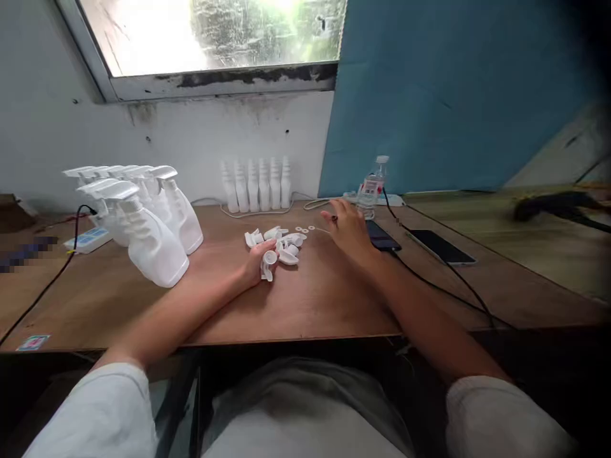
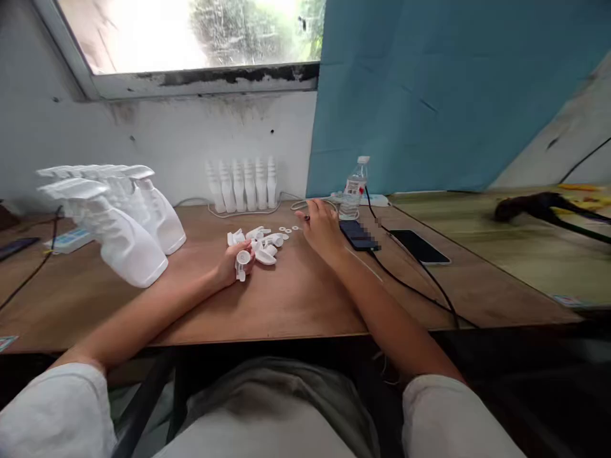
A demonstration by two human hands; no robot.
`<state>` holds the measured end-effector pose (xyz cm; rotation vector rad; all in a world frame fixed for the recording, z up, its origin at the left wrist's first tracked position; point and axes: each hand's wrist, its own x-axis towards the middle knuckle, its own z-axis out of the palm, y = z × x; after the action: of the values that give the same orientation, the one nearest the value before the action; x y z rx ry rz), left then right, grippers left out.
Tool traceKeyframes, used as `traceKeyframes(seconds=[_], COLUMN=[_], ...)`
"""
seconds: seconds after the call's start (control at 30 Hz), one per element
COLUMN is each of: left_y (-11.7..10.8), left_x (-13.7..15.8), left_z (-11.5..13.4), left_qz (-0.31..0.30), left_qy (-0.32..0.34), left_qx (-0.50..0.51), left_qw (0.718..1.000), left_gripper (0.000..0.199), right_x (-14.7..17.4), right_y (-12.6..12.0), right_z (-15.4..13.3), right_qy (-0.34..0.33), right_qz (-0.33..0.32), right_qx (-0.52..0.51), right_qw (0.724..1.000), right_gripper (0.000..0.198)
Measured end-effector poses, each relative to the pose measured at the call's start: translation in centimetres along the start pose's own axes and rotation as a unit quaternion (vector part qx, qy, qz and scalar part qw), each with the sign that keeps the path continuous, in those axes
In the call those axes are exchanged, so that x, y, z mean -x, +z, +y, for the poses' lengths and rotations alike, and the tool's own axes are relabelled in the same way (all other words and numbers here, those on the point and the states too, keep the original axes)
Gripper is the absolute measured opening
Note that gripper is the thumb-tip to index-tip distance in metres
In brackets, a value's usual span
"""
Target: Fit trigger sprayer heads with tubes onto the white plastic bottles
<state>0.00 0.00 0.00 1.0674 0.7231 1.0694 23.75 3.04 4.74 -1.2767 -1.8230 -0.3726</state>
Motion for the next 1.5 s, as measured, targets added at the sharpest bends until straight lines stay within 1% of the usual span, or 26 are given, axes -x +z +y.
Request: traceKeyframes(seconds=[0.07, 0.13, 0.17, 0.2, 0.27, 0.3, 0.33, 0.37, 0.47, 0.57, 0.63, 0.7, 0.73, 0.8, 0.87, 1.0, 1.07, 1.13, 1.2, 1.27, 1.33, 1.5], left_y=[-0.1, -0.1, -0.1, -0.2, -0.2, -0.1, -0.1, -0.1, 0.1, 0.2, 0.4, 0.6, 0.6, 0.8, 0.8, 0.5, 0.2, 0.0, -0.3, -0.4, -0.4, -0.4], left_x=[-0.1, -0.1, -0.2, -0.2, -0.3, -0.3, -0.3, -0.2, -0.2, -0.1, -0.1, 0.0, 0.0, 0.0, 0.1, 0.0, -0.1, -0.3, -0.4, -0.5, -0.6, -0.7], left_z=[-0.1, -0.2, -0.3, -0.3, -0.4, -0.4, -0.4, -0.5, -0.4, -0.5, -0.5, -0.5, -0.5, -0.6, -0.7, -0.9, -0.9, -0.9, -0.7, -0.6, -0.5, -0.6], left_qz=[0.012, 0.024, 0.028, 0.033, 0.044, 0.050, 0.056, 0.060, 0.065, 0.071, 0.075, 0.077, 0.079, 0.087, 0.097, 0.109, 0.114, 0.120, 0.123, 0.122, 0.121, 0.128], left_qy=[0.003, 0.007, 0.010, 0.012, 0.017, 0.019, 0.020, 0.021, 0.021, 0.025, 0.027, 0.030, 0.032, 0.036, 0.040, 0.045, 0.046, 0.044, 0.040, 0.037, 0.031, 0.020], left_qx=[-0.012, -0.022, -0.025, -0.028, -0.035, -0.038, -0.042, -0.045, -0.052, -0.059, -0.066, -0.073, -0.075, -0.080, -0.084, -0.083, -0.076, -0.063, -0.051, -0.043, -0.037, -0.018], left_qw=[1.000, 0.999, 0.999, 0.999, 0.998, 0.998, 0.997, 0.997, 0.996, 0.995, 0.995, 0.994, 0.993, 0.992, 0.991, 0.990, 0.990, 0.990, 0.990, 0.991, 0.991, 0.991], left_gripper=[0.039, 0.037, 0.036, 0.035, 0.033, 0.032, 0.031, 0.031, 0.031, 0.032, 0.032, 0.032, 0.032, 0.033, 0.032, 0.032, 0.031, 0.030, 0.030, 0.029, 0.027, 0.024], right_x=[0.1, 0.5, 0.8, 1.1, 1.8, 2.2, 2.4, 2.6, 3.0, 3.4, 3.7, 4.0, 4.1, 4.3, 4.6, 5.4, 5.8, 6.2, 6.5, 6.7, 6.9, 7.4], right_y=[-0.7, -1.3, -1.5, -1.6, -1.7, -1.6, -1.6, -1.5, -1.3, -1.2, -1.1, -0.8, -0.7, -0.3, 0.0, 0.4, 0.7, 1.1, 1.7, 2.2, 2.4, 2.3], right_z=[-1.1, -2.3, -2.8, -3.3, -4.3, -4.8, -5.2, -5.6, -6.5, -6.9, -7.1, -7.2, -7.4, -7.7, -8.1, -8.7, -8.8, -8.8, -8.8, -8.7, -8.7, -8.5], right_qy=[0.012, 0.025, 0.041, 0.051, 0.045, 0.030, 0.010, -0.005, -0.017, -0.010, -0.041, -0.097, -0.125, -0.162, -0.171, -0.131, -0.092, -0.029, 0.039, 0.071, 0.067, 0.011], right_qz=[0.024, 0.003, -0.029, -0.072, -0.149, -0.176, -0.192, -0.200, -0.206, -0.181, -0.140, -0.084, -0.060, -0.034, -0.028, -0.025, -0.039, -0.063, -0.084, -0.089, -0.080, -0.065], right_qx=[-0.063, -0.150, -0.210, -0.272, -0.375, -0.407, -0.425, -0.430, -0.421, -0.405, -0.368, -0.321, -0.302, -0.283, -0.279, -0.292, -0.317, -0.367, -0.427, -0.468, -0.475, -0.442], right_qw=[0.998, 0.988, 0.976, 0.958, 0.914, 0.896, 0.885, 0.880, 0.883, 0.896, 0.918, 0.938, 0.943, 0.945, 0.945, 0.947, 0.943, 0.928, 0.899, 0.876, 0.874, 0.894], right_gripper=[0.069, 0.067, 0.067, 0.069, 0.068, 0.066, 0.062, 0.058, 0.052, 0.050, 0.048, 0.048, 0.048, 0.047, 0.043, 0.041, 0.042, 0.042, 0.041, 0.042, 0.042, 0.039])
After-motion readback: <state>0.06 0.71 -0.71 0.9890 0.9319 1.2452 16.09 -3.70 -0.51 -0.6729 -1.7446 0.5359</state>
